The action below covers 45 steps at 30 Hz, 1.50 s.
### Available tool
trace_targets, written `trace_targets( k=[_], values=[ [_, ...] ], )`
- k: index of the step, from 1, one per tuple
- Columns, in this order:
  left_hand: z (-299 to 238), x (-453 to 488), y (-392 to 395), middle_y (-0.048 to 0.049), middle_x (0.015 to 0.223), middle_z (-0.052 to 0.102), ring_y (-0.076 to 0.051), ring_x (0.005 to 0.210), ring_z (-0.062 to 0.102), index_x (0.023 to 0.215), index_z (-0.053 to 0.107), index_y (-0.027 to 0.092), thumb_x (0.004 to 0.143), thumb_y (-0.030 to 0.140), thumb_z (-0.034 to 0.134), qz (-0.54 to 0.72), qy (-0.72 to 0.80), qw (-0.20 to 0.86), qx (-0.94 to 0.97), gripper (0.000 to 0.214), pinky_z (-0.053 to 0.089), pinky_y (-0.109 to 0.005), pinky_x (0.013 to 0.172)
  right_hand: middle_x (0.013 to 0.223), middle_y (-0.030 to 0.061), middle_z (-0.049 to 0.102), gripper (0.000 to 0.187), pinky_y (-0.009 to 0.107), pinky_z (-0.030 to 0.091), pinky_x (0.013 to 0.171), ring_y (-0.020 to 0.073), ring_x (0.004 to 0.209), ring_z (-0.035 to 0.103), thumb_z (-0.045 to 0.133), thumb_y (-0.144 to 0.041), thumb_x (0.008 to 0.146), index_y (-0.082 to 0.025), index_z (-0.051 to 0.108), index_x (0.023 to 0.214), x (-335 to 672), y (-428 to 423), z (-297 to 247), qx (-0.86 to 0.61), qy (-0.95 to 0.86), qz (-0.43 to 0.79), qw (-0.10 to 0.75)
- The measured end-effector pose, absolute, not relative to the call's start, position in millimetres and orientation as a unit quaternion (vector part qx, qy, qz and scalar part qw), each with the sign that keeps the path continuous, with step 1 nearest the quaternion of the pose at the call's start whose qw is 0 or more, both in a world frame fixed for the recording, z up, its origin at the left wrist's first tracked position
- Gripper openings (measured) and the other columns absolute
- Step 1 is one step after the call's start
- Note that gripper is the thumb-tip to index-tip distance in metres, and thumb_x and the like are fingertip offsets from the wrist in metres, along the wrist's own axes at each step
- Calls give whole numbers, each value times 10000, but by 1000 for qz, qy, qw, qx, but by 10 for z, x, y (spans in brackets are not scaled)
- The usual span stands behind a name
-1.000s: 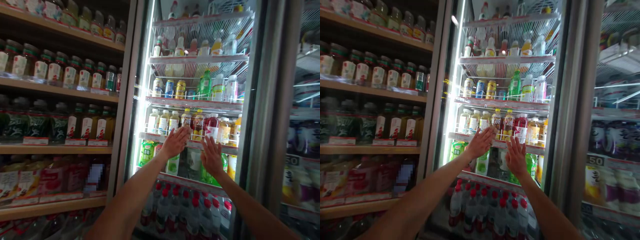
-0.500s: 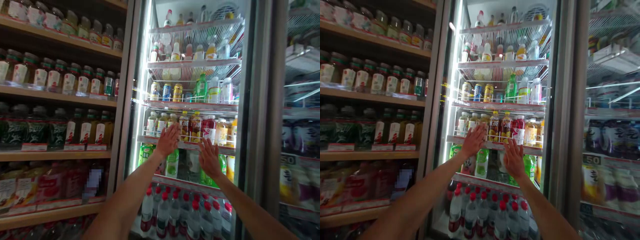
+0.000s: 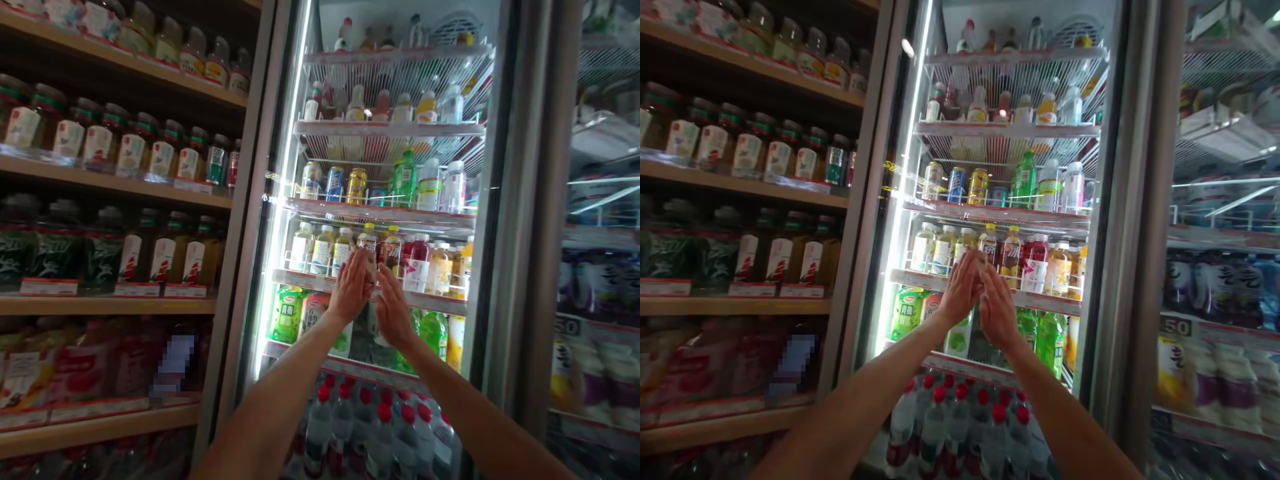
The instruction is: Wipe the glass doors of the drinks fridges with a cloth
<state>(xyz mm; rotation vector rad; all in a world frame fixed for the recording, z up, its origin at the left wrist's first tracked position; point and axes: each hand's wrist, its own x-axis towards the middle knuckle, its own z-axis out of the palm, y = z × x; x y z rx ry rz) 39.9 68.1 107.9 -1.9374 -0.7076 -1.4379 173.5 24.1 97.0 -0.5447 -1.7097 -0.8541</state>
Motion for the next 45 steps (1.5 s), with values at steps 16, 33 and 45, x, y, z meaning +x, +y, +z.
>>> trace_targets(
  k=[16, 33, 45],
  values=[
    [718, -483, 583, -188, 1483, 246, -295, 1396, 176, 1428, 217, 91, 764, 634, 507, -424, -436, 411, -679, 905, 113, -500, 1123, 1419, 38, 411, 350, 457, 21, 1130, 198, 1355, 264, 444, -283, 875, -247, 525, 1213, 1529, 412, 1020, -347, -668, -504, 422],
    [689, -414, 516, -185, 1487, 226, -307, 1395, 171, 1428, 224, 87, 808, 631, 434, -406, -475, 391, -676, 851, 149, -535, 1107, 1397, 49, 443, 350, 469, 71, 1125, 195, 1367, 263, 437, -269, 889, -267, 534, 1226, 2098, 273, 652, -362, -656, -508, 424],
    [629, -357, 439, -181, 1492, 209, -315, 1397, 153, 1435, 208, 105, 841, 572, 424, -413, -491, 366, -674, 786, 193, -566, 1085, 1419, 51, 413, 364, 475, 90, 1121, 204, 1370, 254, 463, -249, 868, -273, 527, 1225, 1708, 280, 568, -365, -678, -476, 424]
  ],
)
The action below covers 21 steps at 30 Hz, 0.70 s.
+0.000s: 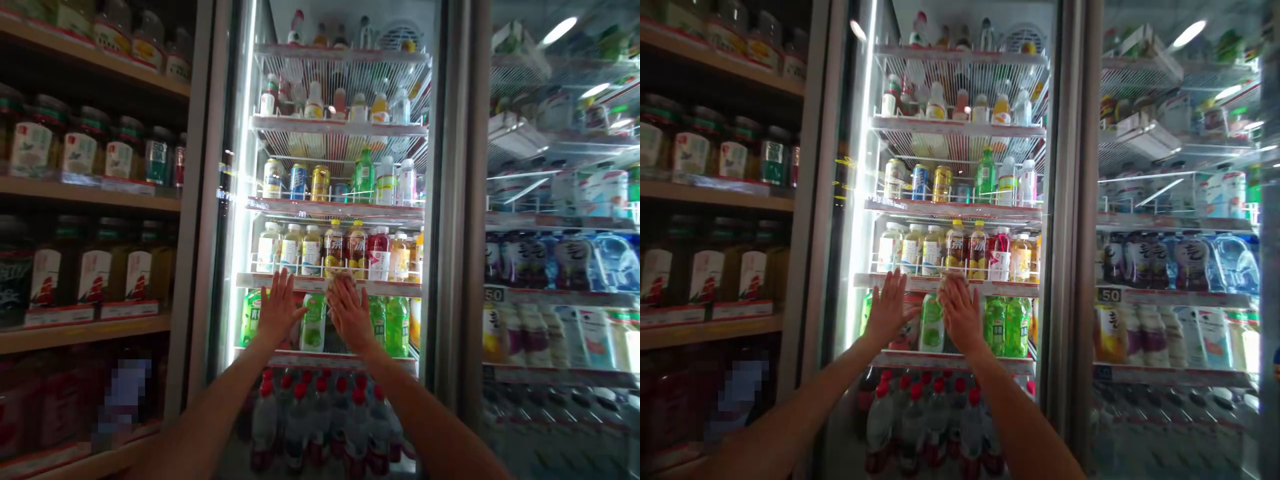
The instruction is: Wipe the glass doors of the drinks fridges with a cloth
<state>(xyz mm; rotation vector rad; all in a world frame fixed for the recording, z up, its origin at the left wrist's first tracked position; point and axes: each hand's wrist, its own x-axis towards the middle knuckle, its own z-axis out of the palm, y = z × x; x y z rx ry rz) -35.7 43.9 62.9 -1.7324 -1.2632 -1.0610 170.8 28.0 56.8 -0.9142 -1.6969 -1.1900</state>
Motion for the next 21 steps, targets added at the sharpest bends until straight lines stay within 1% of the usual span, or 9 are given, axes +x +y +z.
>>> trace_targets(
  k=[2, 4, 6, 8, 10, 13, 16, 18, 21],
  values=[
    [606, -396, 438, -182, 1493, 206, -318, 1397, 150, 1433, 216, 100, 806, 575, 492, -400, -482, 378, -682, 833, 194, -557, 1090, 1405, 54, 431, 368, 475, 78, 1121, 196, 1357, 279, 455, -260, 875, -276, 517, 1238, 1903, 275, 550, -370, -664, -482, 436],
    [581, -433, 437, -177, 1495, 205, -316, 1399, 143, 1435, 207, 107, 769, 571, 553, -385, -475, 383, -692, 882, 192, -550, 1094, 1391, 87, 443, 379, 501, 108, 1106, 219, 1347, 300, 425, -283, 891, -249, 502, 1260, 2300, 262, 533, -410, -598, -487, 487],
    [563, -454, 434, -173, 1495, 209, -312, 1400, 138, 1438, 198, 115, 756, 561, 579, -380, -475, 378, -697, 900, 184, -543, 1100, 1402, 134, 414, 421, 542, 146, 1082, 258, 1341, 306, 380, -299, 904, -205, 461, 1306, 2668, 241, 526, -474, -513, -462, 546],
    [550, -453, 430, -174, 1496, 204, -310, 1402, 125, 1441, 191, 117, 766, 548, 573, -382, -478, 369, -699, 887, 173, -542, 1104, 1417, 160, 383, 453, 568, 175, 1061, 285, 1342, 297, 355, -317, 908, -183, 425, 1336, 2793, 226, 519, -508, -468, -435, 578],
    [534, -435, 428, -175, 1498, 196, -309, 1403, 111, 1443, 180, 117, 782, 541, 554, -387, -480, 363, -699, 870, 169, -547, 1103, 1424, 156, 372, 454, 559, 190, 1060, 281, 1354, 277, 353, -313, 907, -189, 418, 1338, 2614, 228, 498, -500, -490, -429, 570],
    [492, -411, 431, -172, 1498, 201, -311, 1403, 108, 1444, 179, 122, 800, 521, 535, -395, -485, 359, -693, 837, 188, -557, 1094, 1418, 126, 394, 415, 505, 165, 1089, 245, 1369, 253, 386, -264, 893, -200, 460, 1297, 2070, 250, 451, -442, -583, -451, 511],
    [435, -420, 442, -178, 1497, 201, -326, 1398, 117, 1435, 215, 118, 770, 522, 574, -394, -488, 362, -690, 857, 209, -569, 1084, 1390, 77, 447, 349, 457, 117, 1115, 209, 1356, 286, 445, -243, 873, -237, 530, 1212, 1835, 257, 411, -382, -642, -470, 470],
    [404, -435, 444, -185, 1497, 195, -339, 1395, 122, 1428, 232, 109, 731, 543, 609, -387, -484, 364, -695, 904, 213, -577, 1080, 1368, 67, 476, 326, 455, 115, 1114, 201, 1337, 325, 457, -257, 874, -252, 544, 1188, 2026, 246, 380, -376, -635, -484, 470],
    [385, -442, 428, -189, 1499, 181, -340, 1397, 113, 1428, 229, 101, 715, 562, 614, -382, -479, 360, -703, 932, 207, -577, 1083, 1365, 121, 469, 358, 499, 160, 1085, 237, 1314, 361, 423, -283, 891, -212, 517, 1229, 2551, 223, 338, -445, -541, -494, 516]
  ],
)
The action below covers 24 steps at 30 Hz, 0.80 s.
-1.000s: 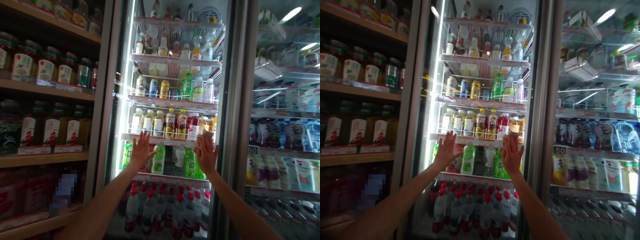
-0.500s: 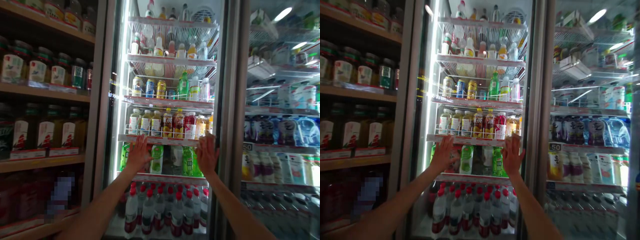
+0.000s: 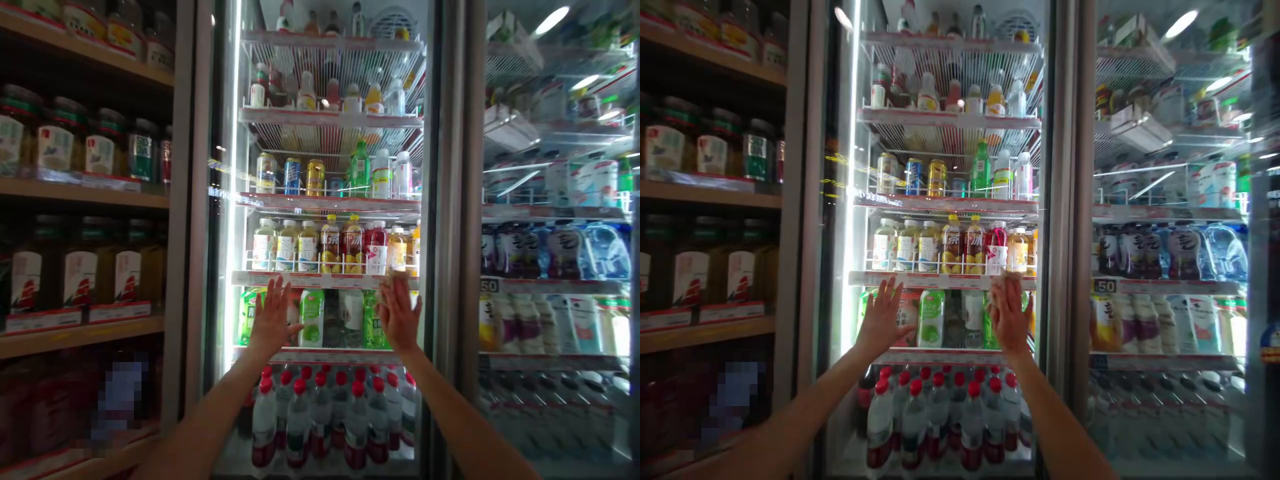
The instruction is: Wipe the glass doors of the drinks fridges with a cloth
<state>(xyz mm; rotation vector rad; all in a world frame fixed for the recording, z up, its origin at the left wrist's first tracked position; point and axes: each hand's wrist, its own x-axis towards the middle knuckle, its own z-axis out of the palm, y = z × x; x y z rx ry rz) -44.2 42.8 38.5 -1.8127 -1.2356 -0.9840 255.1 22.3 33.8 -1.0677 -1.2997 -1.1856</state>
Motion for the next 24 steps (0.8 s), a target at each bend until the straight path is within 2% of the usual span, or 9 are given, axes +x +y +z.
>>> trace_targets(
  k=[4, 7, 10, 13, 19, 21, 24],
  values=[
    [388, -403, 393, -184, 1503, 170, -336, 1400, 104, 1431, 224, 110, 735, 541, 604, -382, -493, 342, -703, 903, 210, -572, 1082, 1399, 168, 412, 430, 534, 207, 1055, 274, 1342, 311, 387, -293, 895, -165, 459, 1299, 2643, 229, 286, -502, -480, -454, 558],
    [368, -365, 368, -185, 1501, 179, -335, 1399, 116, 1431, 224, 112, 738, 509, 615, -382, -510, 338, -692, 889, 226, -567, 1077, 1404, 118, 421, 409, 515, 163, 1089, 245, 1367, 267, 403, -263, 887, -211, 479, 1285, 2085, 246, 210, -442, -587, -444, 512],
    [317, -356, 353, -185, 1499, 192, -328, 1398, 132, 1432, 225, 123, 764, 467, 599, -383, -513, 346, -686, 840, 244, -562, 1070, 1387, 68, 455, 382, 488, 91, 1123, 211, 1358, 289, 447, -235, 869, -253, 511, 1245, 1620, 243, 146, -380, -669, -443, 460],
    [255, -365, 355, -183, 1499, 192, -326, 1399, 133, 1434, 221, 139, 765, 455, 601, -385, -507, 348, -689, 832, 241, -566, 1070, 1370, 51, 478, 367, 479, 78, 1130, 203, 1340, 328, 458, -234, 868, -279, 520, 1227, 1727, 231, 105, -377, -661, -460, 457],
    [187, -324, 360, -200, 1499, 175, -349, 1395, 114, 1437, 205, 130, 700, 484, 667, -392, -509, 329, -693, 939, 175, -588, 1084, 1398, 155, 418, 421, 567, 171, 1069, 273, 1358, 288, 399, -247, 897, -199, 440, 1313, 2295, 224, 44, -465, -539, -457, 533],
    [178, -300, 347, -202, 1499, 169, -351, 1395, 105, 1434, 209, 119, 696, 456, 680, -394, -512, 326, -690, 938, 178, -585, 1085, 1389, 147, 433, 406, 552, 176, 1075, 264, 1366, 272, 410, -238, 894, -197, 462, 1295, 2089, 233, 10, -460, -555, -449, 528],
    [139, -279, 315, -199, 1497, 179, -351, 1395, 103, 1428, 230, 112, 710, 412, 676, -398, -518, 324, -684, 897, 204, -580, 1081, 1378, 105, 461, 394, 512, 116, 1113, 229, 1365, 278, 426, -209, 884, -221, 491, 1272, 1647, 243, -33, -417, -626, -438, 492]
  ],
)
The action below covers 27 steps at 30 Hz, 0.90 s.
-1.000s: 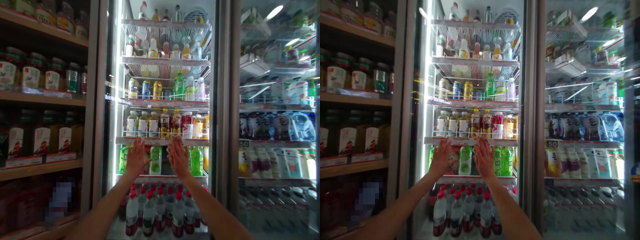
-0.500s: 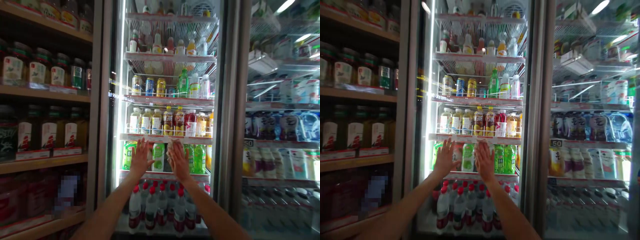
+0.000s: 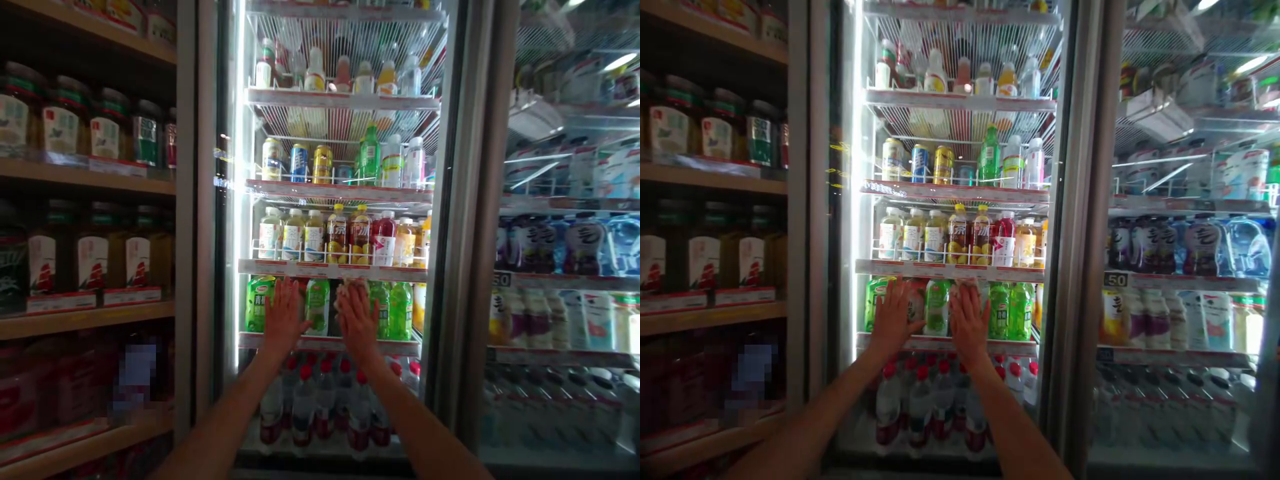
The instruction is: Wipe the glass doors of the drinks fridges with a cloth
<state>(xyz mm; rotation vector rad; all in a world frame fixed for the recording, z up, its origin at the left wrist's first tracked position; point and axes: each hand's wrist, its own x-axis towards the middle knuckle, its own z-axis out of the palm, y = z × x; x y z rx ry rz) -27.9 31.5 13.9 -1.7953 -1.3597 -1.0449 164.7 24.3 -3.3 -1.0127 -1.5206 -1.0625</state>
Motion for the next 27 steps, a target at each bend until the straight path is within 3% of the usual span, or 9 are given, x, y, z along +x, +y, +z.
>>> trace_targets(
  k=[5, 12, 16, 20, 23, 27],
  values=[
    [12, -309, 280, -180, 1497, 197, -343, 1395, 127, 1424, 250, 129, 702, 408, 681, -380, -518, 323, -695, 886, 223, -580, 1075, 1369, 75, 477, 380, 495, 78, 1127, 213, 1353, 306, 442, -205, 877, -243, 516, 1247, 1836, 196, -107, -400, -647, -459, 460],
    [-44, -302, 262, -170, 1504, 173, -326, 1402, 78, 1426, 245, 133, 711, 434, 675, -345, -544, 320, -695, 886, 215, -566, 1084, 1408, 142, 409, 430, 549, 186, 1073, 264, 1343, 318, 370, -275, 906, -199, 455, 1320, 2550, 149, -245, -514, -500, -445, 537],
    [-25, -269, 218, -159, 1513, 137, -319, 1404, 64, 1437, 203, 146, 719, 456, 666, -329, -562, 307, -694, 909, 220, -559, 1086, 1395, 106, 437, 410, 494, 155, 1100, 229, 1368, 266, 415, -247, 895, -214, 473, 1300, 2019, 185, -282, -450, -605, -443, 485],
    [-7, -247, 155, -150, 1519, 103, -315, 1405, 59, 1443, 179, 150, 719, 482, 662, -311, -576, 284, -700, 932, 211, -553, 1092, 1347, 83, 499, 356, 486, 130, 1109, 219, 1319, 357, 457, -247, 885, -244, 531, 1234, 1980, 129, -302, -404, -653, -459, 447],
    [-5, -241, 139, -145, 1522, 84, -309, 1406, 39, 1451, 142, 161, 714, 501, 663, -300, -582, 269, -706, 965, 204, -543, 1099, 1350, 150, 478, 374, 562, 193, 1058, 284, 1268, 420, 446, -275, 879, -193, 535, 1233, 2478, 95, -311, -430, -588, -475, 494],
    [-11, -239, 145, -141, 1526, 66, -310, 1405, 12, 1455, 101, 169, 712, 510, 663, -293, -586, 263, -708, 992, 191, -547, 1101, 1378, 224, 406, 497, 644, 277, 953, 384, 1276, 371, 443, -292, 843, -126, 462, 1311, 2858, 100, -314, -530, -489, -396, 568]
  ],
)
